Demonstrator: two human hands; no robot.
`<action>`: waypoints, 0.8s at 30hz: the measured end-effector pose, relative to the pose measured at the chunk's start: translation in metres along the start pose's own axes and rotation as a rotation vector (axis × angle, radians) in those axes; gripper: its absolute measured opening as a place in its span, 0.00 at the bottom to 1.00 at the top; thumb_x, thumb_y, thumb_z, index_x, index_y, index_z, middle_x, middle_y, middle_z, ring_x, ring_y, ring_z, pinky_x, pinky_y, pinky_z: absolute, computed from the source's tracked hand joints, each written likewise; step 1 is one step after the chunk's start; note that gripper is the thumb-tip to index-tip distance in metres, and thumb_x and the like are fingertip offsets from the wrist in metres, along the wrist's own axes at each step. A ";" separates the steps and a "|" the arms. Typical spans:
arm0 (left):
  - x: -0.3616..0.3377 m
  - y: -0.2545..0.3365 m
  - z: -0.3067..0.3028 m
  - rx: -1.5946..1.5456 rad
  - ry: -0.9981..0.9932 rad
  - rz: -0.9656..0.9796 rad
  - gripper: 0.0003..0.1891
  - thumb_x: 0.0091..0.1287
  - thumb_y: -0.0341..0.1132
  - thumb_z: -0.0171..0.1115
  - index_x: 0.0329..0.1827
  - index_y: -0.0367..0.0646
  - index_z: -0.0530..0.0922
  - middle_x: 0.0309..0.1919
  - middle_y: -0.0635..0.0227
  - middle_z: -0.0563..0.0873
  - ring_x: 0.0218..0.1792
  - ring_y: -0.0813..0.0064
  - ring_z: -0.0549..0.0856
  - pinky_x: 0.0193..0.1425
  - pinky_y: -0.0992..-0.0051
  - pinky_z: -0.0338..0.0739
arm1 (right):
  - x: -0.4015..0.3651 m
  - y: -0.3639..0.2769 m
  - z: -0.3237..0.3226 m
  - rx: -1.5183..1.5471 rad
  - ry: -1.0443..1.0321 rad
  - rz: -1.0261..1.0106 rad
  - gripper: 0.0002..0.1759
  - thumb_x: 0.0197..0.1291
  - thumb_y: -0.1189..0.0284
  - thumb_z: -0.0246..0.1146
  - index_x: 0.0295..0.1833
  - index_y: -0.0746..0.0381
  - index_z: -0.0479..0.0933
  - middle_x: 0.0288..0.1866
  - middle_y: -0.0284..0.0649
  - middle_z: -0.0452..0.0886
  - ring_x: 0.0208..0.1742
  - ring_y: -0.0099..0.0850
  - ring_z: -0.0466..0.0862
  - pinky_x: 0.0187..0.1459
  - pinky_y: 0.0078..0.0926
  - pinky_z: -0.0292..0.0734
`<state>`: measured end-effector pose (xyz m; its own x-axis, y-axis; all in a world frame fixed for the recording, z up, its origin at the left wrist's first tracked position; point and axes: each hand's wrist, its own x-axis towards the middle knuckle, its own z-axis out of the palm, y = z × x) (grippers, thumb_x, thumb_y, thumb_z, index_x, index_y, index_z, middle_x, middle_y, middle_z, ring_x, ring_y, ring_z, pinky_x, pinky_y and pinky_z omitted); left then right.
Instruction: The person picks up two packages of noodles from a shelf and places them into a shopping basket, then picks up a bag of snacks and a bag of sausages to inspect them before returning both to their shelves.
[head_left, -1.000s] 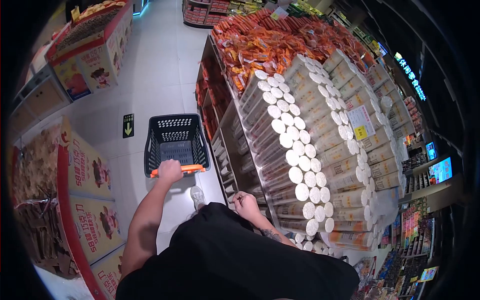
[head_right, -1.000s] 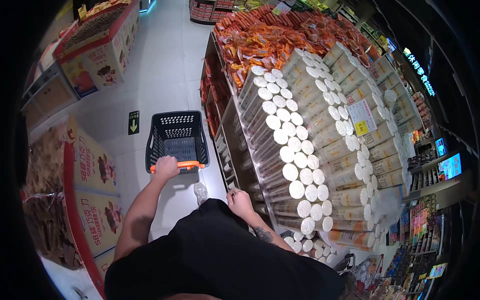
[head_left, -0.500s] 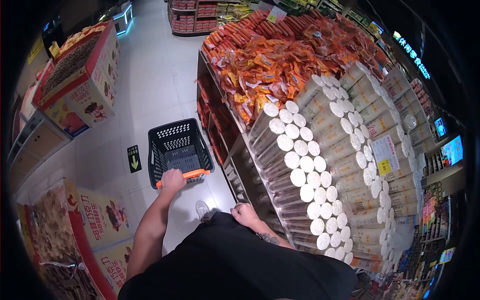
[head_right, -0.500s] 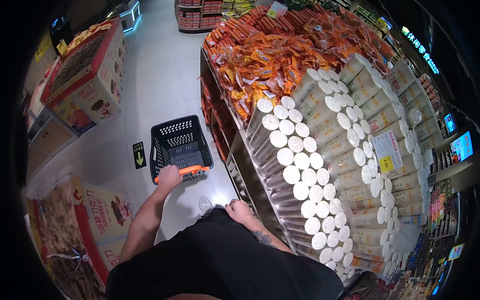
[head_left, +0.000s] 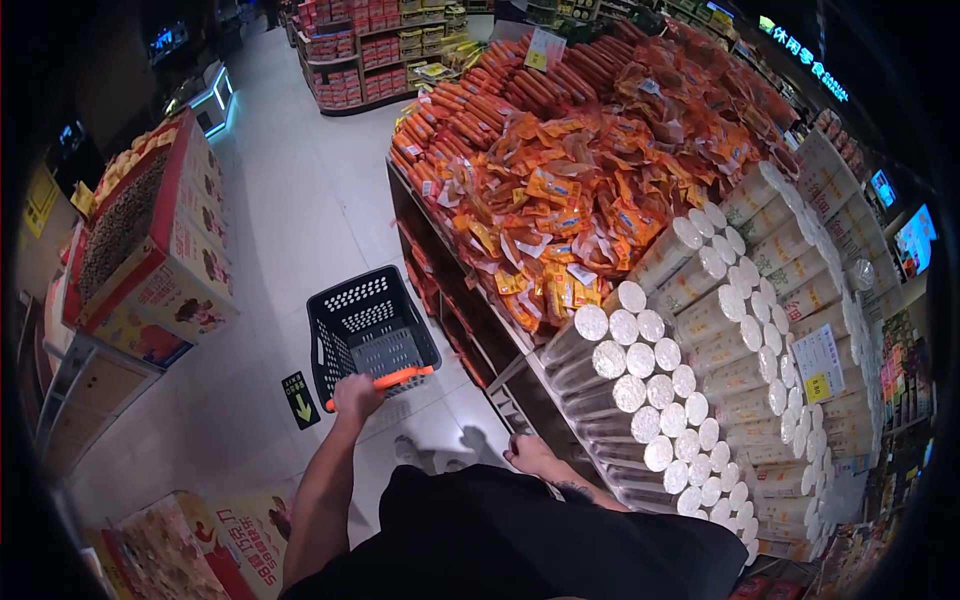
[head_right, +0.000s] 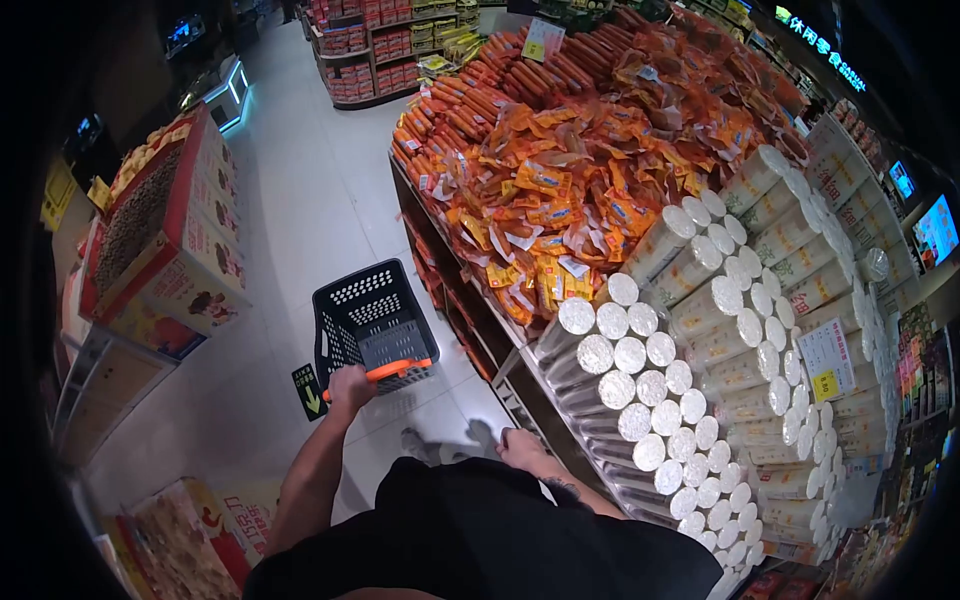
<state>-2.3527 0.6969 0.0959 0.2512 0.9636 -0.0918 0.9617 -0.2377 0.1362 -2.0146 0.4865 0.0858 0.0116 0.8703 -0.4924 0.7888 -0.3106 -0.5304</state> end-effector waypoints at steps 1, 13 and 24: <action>0.012 -0.006 -0.001 -0.011 0.090 0.035 0.12 0.51 0.44 0.66 0.26 0.44 0.87 0.24 0.55 0.87 0.29 0.54 0.88 0.40 0.59 0.84 | 0.010 -0.002 0.001 -0.039 -0.050 0.047 0.14 0.59 0.63 0.65 0.41 0.64 0.81 0.40 0.54 0.85 0.47 0.52 0.85 0.51 0.46 0.78; 0.174 -0.065 -0.026 -0.018 -0.060 -0.029 0.13 0.54 0.45 0.68 0.31 0.44 0.88 0.29 0.57 0.89 0.33 0.58 0.90 0.42 0.62 0.85 | 0.167 -0.141 -0.046 -0.193 -0.222 -0.010 0.19 0.61 0.61 0.64 0.51 0.63 0.79 0.48 0.53 0.85 0.53 0.49 0.84 0.57 0.44 0.77; 0.295 -0.113 -0.058 -0.073 -0.103 0.018 0.17 0.57 0.48 0.66 0.34 0.42 0.88 0.31 0.55 0.89 0.35 0.55 0.90 0.43 0.60 0.84 | 0.279 -0.221 -0.123 -0.011 0.088 -0.077 0.15 0.59 0.66 0.63 0.49 0.64 0.79 0.41 0.50 0.86 0.47 0.47 0.86 0.52 0.44 0.79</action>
<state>-2.3937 1.0152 0.1106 0.2820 0.9405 -0.1894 0.9473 -0.2418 0.2101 -2.1106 0.8447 0.1508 0.0041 0.9218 -0.3877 0.7959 -0.2377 -0.5568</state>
